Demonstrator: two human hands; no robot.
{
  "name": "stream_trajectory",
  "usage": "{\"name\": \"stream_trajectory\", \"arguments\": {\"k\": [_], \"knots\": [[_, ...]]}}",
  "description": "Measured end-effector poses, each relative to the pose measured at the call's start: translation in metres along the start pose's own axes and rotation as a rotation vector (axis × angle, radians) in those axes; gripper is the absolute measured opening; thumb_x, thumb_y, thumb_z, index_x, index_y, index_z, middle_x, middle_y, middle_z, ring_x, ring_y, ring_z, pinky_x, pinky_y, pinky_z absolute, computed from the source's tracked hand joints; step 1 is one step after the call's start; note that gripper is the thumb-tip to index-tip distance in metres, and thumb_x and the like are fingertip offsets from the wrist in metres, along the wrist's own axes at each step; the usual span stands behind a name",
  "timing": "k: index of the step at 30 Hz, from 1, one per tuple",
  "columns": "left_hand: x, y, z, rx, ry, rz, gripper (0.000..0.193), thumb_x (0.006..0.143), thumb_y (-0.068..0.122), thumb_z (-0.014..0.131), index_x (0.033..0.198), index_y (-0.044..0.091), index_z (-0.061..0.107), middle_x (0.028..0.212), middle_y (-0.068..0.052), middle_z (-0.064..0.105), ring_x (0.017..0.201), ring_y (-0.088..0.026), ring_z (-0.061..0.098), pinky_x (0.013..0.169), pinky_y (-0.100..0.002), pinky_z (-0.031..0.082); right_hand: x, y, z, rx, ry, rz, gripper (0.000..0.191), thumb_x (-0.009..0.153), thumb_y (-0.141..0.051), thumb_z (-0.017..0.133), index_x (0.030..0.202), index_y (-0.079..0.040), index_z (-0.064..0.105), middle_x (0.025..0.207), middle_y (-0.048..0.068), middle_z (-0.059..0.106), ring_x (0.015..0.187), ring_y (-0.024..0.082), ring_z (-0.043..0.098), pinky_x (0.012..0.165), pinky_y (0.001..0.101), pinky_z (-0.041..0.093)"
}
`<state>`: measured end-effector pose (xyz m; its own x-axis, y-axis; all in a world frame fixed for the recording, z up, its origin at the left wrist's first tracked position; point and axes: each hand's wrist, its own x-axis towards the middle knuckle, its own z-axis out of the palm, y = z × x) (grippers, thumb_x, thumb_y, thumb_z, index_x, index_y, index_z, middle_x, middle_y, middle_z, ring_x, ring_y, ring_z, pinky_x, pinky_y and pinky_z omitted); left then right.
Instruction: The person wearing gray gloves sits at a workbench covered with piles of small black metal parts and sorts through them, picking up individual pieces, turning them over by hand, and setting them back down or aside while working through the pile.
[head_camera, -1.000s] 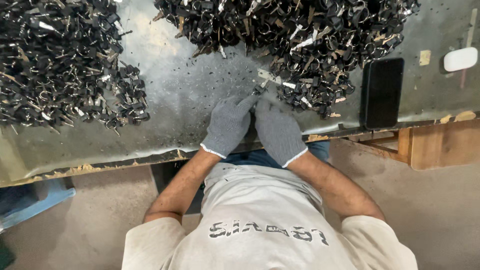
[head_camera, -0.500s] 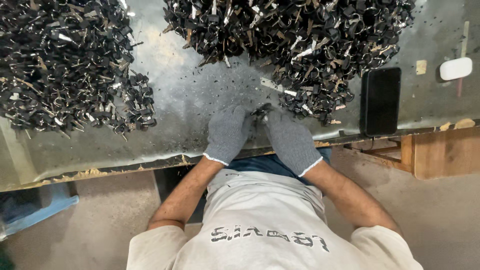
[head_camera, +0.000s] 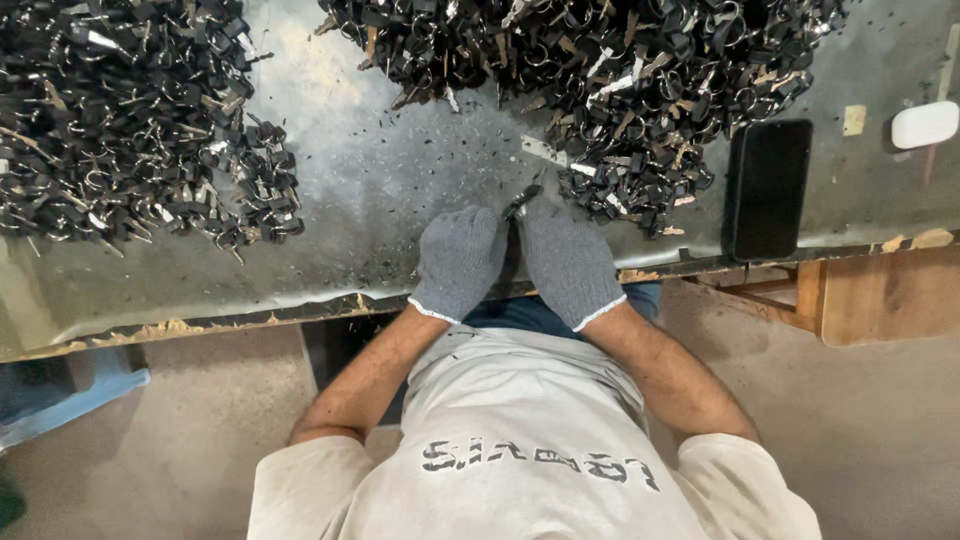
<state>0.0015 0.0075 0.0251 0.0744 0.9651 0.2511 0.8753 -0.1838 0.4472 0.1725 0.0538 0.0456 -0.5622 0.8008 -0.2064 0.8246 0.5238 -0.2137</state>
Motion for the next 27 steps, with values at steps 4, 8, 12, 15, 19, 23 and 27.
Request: {"name": "stream_trajectory", "arguments": {"k": [4, 8, 12, 15, 19, 23, 27], "knots": [[0.001, 0.01, -0.02, -0.117, -0.085, 0.002, 0.017, 0.091, 0.022, 0.073, 0.09, 0.008, 0.064, 0.084, -0.011, 0.065, 0.077, -0.032, 0.066, 0.069, -0.046, 0.05, -0.003, 0.01, 0.0, 0.234, 0.01, -0.007, 0.029, 0.102, -0.027, 0.063, 0.108, 0.001, 0.057, 0.081, 0.018, 0.07, 0.066, 0.03, 0.071, 0.054, 0.0428, 0.057], [0.02, -0.006, -0.048, -0.424, -0.081, 0.082, 0.028, 0.094, 0.011, 0.061, 0.122, 0.009, 0.066, 0.118, -0.01, 0.069, 0.105, -0.033, 0.067, 0.094, -0.046, 0.054, -0.015, 0.012, -0.007, 0.236, -0.161, 0.045, 0.051, 0.1, -0.032, 0.063, 0.135, 0.001, 0.047, 0.091, 0.022, 0.069, 0.062, 0.032, 0.071, 0.053, 0.0447, 0.058], [0.064, -0.017, -0.038, -0.479, -0.258, 0.192, 0.059, 0.084, -0.001, 0.054, 0.137, 0.018, 0.068, 0.135, -0.009, 0.067, 0.113, -0.031, 0.068, 0.094, -0.042, 0.057, -0.015, -0.008, -0.007, 0.235, 0.084, -0.358, 0.031, 0.095, -0.034, 0.066, 0.104, -0.005, 0.057, 0.088, 0.02, 0.071, 0.072, 0.036, 0.073, 0.059, 0.0481, 0.06], [0.079, -0.016, -0.027, -0.122, -0.158, 0.412, 0.044, 0.085, 0.012, 0.067, 0.129, 0.016, 0.068, 0.124, -0.007, 0.07, 0.11, -0.033, 0.068, 0.097, -0.048, 0.055, -0.014, -0.015, -0.01, 0.24, -0.184, -0.152, 0.033, 0.098, -0.032, 0.064, 0.113, -0.003, 0.057, 0.082, 0.021, 0.07, 0.071, 0.04, 0.071, 0.059, 0.0514, 0.058], [0.063, -0.015, -0.027, -0.042, -0.449, -0.052, 0.03, 0.089, 0.025, 0.074, 0.116, 0.012, 0.069, 0.104, -0.013, 0.073, 0.098, -0.035, 0.068, 0.083, -0.049, 0.053, -0.018, -0.004, -0.018, 0.294, 0.081, 0.105, 0.039, 0.096, -0.027, 0.064, 0.12, 0.002, 0.055, 0.084, 0.026, 0.07, 0.067, 0.042, 0.071, 0.052, 0.0511, 0.057], [0.037, -0.01, -0.021, -0.206, -0.143, -0.129, 0.027, 0.085, 0.024, 0.076, 0.109, 0.014, 0.07, 0.101, -0.01, 0.074, 0.095, -0.035, 0.069, 0.082, -0.049, 0.052, -0.011, 0.006, -0.015, 0.302, 0.057, 0.09, 0.035, 0.1, -0.026, 0.063, 0.12, 0.002, 0.055, 0.08, 0.026, 0.07, 0.07, 0.041, 0.071, 0.056, 0.0511, 0.056], [0.026, -0.012, -0.004, -0.151, -0.094, -0.064, 0.025, 0.084, 0.017, 0.071, 0.109, 0.01, 0.068, 0.105, -0.014, 0.071, 0.099, -0.036, 0.067, 0.086, -0.048, 0.051, 0.005, 0.006, -0.001, 0.312, 0.066, -0.001, 0.033, 0.098, -0.026, 0.065, 0.114, 0.002, 0.057, 0.078, 0.023, 0.069, 0.068, 0.038, 0.072, 0.056, 0.0475, 0.057]]}}
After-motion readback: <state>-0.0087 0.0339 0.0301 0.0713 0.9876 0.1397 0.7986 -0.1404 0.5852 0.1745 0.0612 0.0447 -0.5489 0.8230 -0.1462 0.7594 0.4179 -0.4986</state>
